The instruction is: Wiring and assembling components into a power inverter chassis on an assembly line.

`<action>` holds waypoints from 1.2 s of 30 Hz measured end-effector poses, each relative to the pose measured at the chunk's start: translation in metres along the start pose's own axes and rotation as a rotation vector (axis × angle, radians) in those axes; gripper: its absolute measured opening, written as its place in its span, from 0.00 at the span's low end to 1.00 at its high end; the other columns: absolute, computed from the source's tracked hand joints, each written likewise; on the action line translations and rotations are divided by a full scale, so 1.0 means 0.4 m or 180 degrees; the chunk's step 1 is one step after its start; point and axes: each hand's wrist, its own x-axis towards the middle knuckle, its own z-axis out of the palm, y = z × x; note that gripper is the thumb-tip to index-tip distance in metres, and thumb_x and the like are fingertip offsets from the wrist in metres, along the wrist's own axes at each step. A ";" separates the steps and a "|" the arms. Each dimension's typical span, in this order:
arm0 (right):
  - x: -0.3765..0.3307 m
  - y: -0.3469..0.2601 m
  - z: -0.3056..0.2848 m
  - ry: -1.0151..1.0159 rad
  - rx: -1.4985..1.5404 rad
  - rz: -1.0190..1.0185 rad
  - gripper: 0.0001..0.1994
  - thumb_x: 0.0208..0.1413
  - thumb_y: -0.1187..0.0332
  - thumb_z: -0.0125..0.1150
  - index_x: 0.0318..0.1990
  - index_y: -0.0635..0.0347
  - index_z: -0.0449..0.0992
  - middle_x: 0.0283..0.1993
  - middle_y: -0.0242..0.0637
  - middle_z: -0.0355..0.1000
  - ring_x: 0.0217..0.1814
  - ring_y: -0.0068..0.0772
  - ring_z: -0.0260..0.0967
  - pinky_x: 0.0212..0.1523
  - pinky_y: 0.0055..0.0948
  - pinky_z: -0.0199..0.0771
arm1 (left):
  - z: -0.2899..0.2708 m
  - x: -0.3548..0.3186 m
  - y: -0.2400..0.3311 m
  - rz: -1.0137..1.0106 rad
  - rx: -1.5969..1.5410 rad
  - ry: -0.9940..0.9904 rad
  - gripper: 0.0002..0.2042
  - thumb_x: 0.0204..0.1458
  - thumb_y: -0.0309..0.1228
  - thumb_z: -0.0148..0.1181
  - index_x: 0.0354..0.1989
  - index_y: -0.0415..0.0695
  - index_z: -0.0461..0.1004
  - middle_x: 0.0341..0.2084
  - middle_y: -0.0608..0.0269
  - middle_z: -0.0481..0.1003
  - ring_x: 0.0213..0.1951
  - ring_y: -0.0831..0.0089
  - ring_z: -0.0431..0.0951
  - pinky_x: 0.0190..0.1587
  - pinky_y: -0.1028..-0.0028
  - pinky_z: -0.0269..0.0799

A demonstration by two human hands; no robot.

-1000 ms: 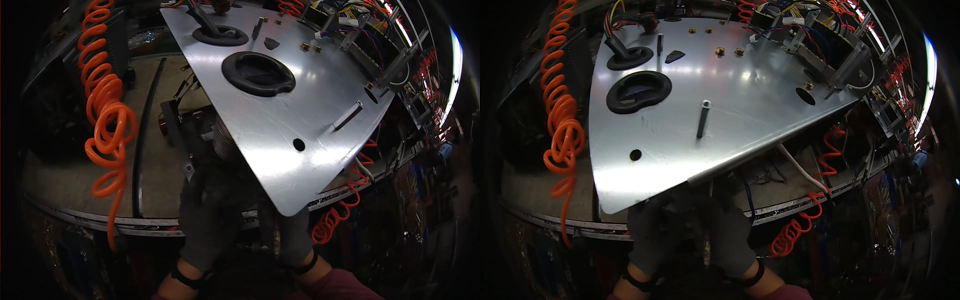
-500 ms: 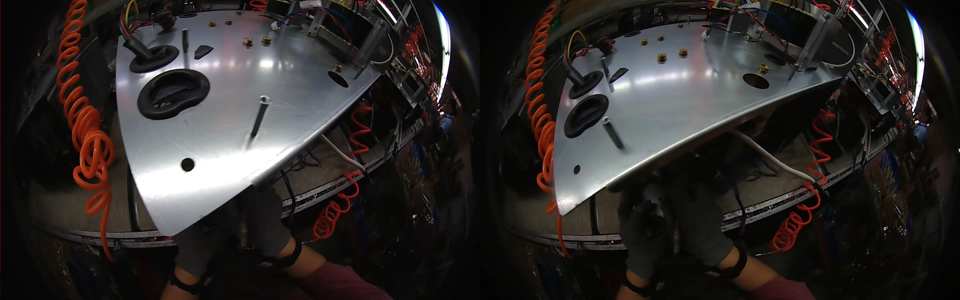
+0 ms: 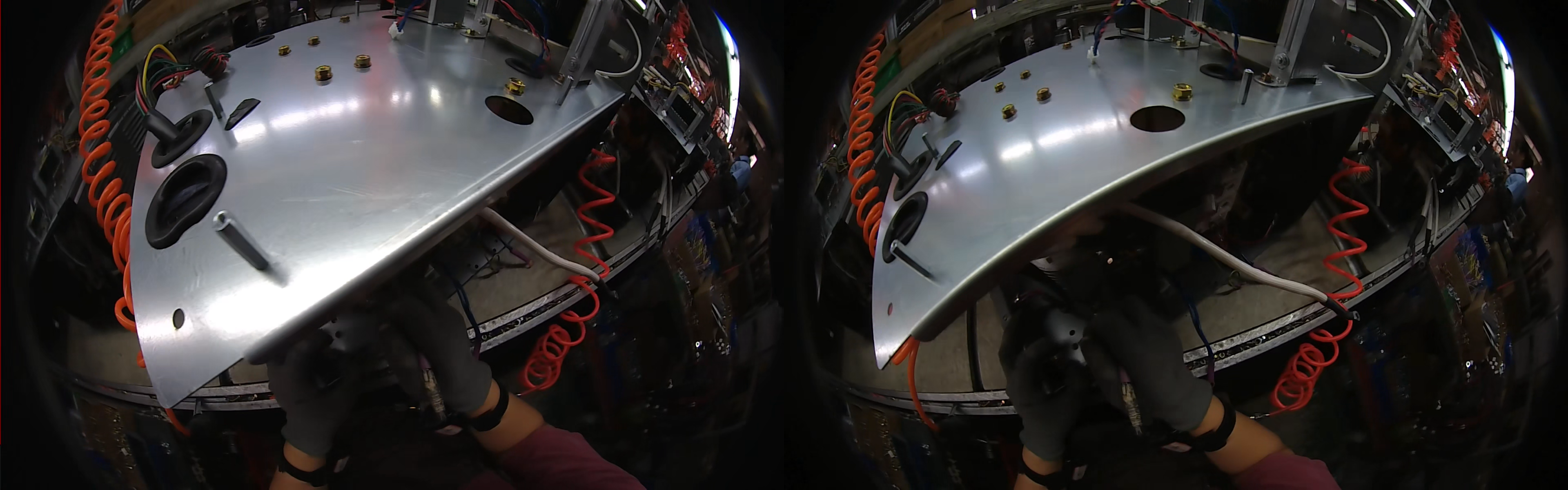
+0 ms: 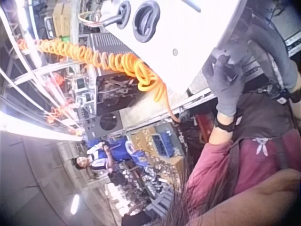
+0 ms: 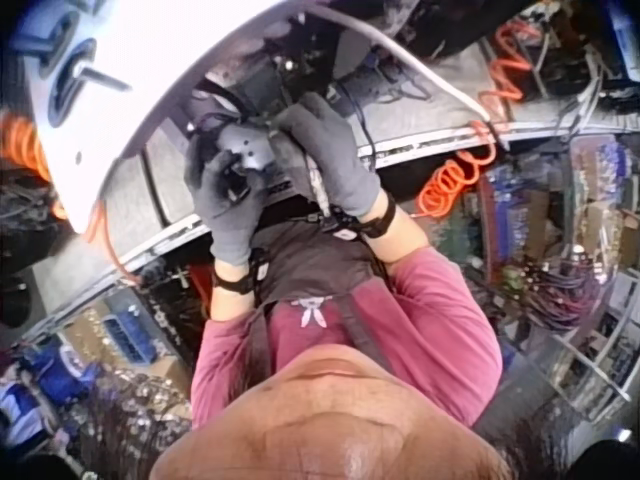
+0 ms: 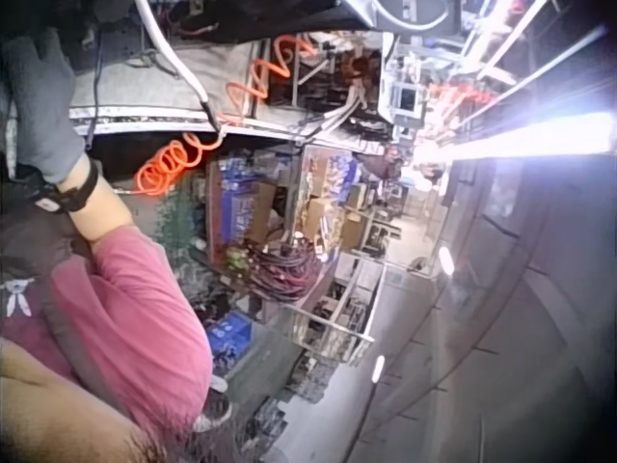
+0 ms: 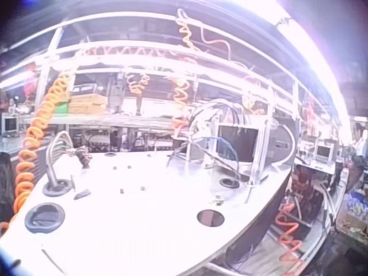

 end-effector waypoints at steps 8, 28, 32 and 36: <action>-0.011 0.007 -0.007 -0.0096 0.0150 0.0155 0.07 0.50 0.76 0.61 0.37 0.62 0.73 0.34 0.49 0.67 0.34 0.54 0.67 0.32 0.44 0.67 | 0.009 0.010 -0.008 0.0318 0.0215 0.0166 0.17 0.43 0.17 0.62 0.44 0.43 0.75 0.62 0.45 0.64 0.63 0.49 0.70 0.59 0.61 0.73; -0.054 -0.131 -0.019 -0.0440 -0.0278 0.0382 0.06 0.55 0.69 0.62 0.39 0.55 0.75 0.31 0.41 0.73 0.28 0.46 0.72 0.30 0.40 0.72 | -0.013 0.004 0.007 -0.0277 -0.0104 -0.0096 0.18 0.41 0.20 0.68 0.44 0.44 0.76 0.63 0.46 0.64 0.63 0.52 0.69 0.59 0.63 0.72; -0.058 -0.094 -0.043 0.0209 -0.0290 0.0073 0.06 0.55 0.66 0.63 0.38 0.55 0.75 0.32 0.39 0.74 0.29 0.42 0.72 0.29 0.36 0.71 | -0.016 0.013 0.012 0.0092 0.0110 -0.0081 0.22 0.39 0.20 0.70 0.47 0.43 0.76 0.63 0.47 0.64 0.64 0.51 0.69 0.58 0.63 0.72; -0.059 -0.069 -0.026 0.0446 -0.0472 0.0115 0.11 0.48 0.68 0.72 0.38 0.53 0.77 0.33 0.44 0.74 0.26 0.42 0.75 0.23 0.34 0.73 | -0.045 0.023 0.038 0.0180 0.0592 -0.0208 0.25 0.37 0.25 0.74 0.47 0.45 0.75 0.59 0.48 0.66 0.60 0.50 0.70 0.57 0.61 0.72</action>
